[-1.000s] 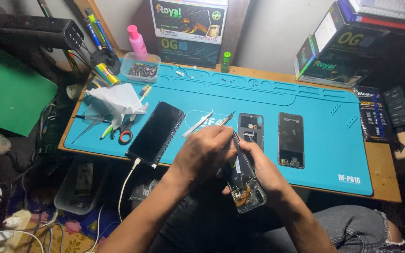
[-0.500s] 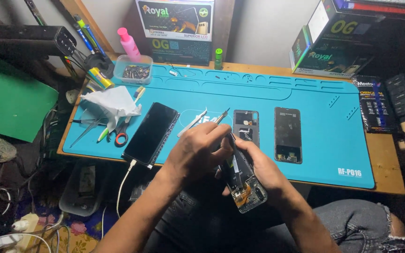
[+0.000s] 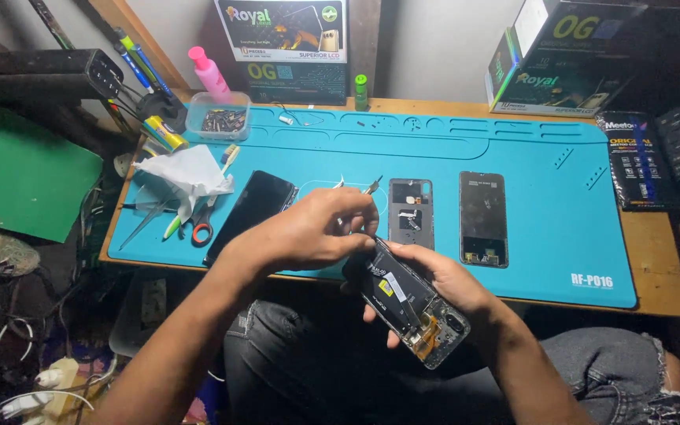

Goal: The person is using a thin metal tool to clean adhesive and debris from the edges of a mobile phone chassis during a repair process.

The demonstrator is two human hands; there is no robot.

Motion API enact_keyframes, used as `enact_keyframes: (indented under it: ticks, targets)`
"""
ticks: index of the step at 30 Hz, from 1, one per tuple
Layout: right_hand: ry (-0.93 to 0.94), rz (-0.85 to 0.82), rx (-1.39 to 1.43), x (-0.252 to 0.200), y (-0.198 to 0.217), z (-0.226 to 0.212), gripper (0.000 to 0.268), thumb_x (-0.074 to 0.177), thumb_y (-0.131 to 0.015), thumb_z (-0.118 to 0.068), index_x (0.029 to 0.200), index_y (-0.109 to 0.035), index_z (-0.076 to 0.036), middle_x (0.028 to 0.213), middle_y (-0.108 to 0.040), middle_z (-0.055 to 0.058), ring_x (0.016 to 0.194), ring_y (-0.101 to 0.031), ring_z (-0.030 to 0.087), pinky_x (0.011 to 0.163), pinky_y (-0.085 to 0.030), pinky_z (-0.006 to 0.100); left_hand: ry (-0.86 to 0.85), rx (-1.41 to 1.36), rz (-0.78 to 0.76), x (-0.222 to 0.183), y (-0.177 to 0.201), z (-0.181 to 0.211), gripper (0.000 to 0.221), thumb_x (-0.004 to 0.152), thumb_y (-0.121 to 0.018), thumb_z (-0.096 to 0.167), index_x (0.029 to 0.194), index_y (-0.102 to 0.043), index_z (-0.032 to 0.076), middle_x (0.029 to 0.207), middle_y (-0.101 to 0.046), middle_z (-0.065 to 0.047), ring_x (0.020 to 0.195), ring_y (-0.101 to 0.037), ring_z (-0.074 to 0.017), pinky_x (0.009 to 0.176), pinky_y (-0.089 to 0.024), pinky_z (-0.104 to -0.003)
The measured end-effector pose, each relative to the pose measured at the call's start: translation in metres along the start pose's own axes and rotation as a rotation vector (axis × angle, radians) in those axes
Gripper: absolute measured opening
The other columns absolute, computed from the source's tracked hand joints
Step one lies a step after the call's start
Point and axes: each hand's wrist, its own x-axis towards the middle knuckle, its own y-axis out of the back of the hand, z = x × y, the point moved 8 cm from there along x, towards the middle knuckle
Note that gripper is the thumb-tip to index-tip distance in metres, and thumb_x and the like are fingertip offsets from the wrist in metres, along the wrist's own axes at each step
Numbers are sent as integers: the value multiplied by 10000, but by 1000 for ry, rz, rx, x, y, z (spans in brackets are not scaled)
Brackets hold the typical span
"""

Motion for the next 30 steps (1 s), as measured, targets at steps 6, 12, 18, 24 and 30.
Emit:
enact_keyframes:
  ticks: [6, 12, 18, 24, 30]
  targets:
    - [98, -464, 225, -25, -22, -18, 1062, 988, -344, -799, 1700, -287, -13, 1610, -476, 384, 1447, -498, 583, 1002, -585, 692, 184, -378, -25, -3, 2, -22, 141, 949, -798, 212, 896, -708, 117, 896, -760, -20, 812, -661, -142, 714, -563, -314]
    - [405, -471, 420, -41, 2, -48, 1144, 925, -391, -897, 1661, -373, -21, 1629, -355, 455, 1299, -372, 866, 1006, -533, 771, 467, -792, 351, -21, -13, -65, 126, 926, -833, 123, 933, -763, 19, 827, -726, -92, 730, -638, -166, 666, -619, -325]
    - [618, 273, -15, -32, 8, -59, 1121, 870, -135, -768, 1607, -505, -9, 1603, -633, 194, 1537, -552, 263, 1255, -417, 409, 456, -1240, 653, -29, -64, -48, 167, 923, -828, 139, 980, -748, 5, 834, -670, -68, 744, -641, -167, 752, -625, -341]
    - [901, 133, 107, -23, 12, -59, 858, 1060, -291, -650, 1319, -658, 81, 1219, -755, 286, 1061, -744, 402, 964, -633, 558, 483, -1311, 674, -31, -107, 0, 156, 947, -789, 87, 1014, -742, -46, 980, -763, -182, 843, -691, -223, 735, -647, -340]
    - [991, 133, 8, -29, 10, -58, 871, 1069, -260, -674, 1208, -709, 60, 1130, -766, 213, 960, -724, 313, 901, -608, 460, 532, -1277, 736, -36, -102, 14, 192, 957, -783, 172, 952, -747, -16, 964, -762, -163, 765, -656, -203, 701, -618, -341]
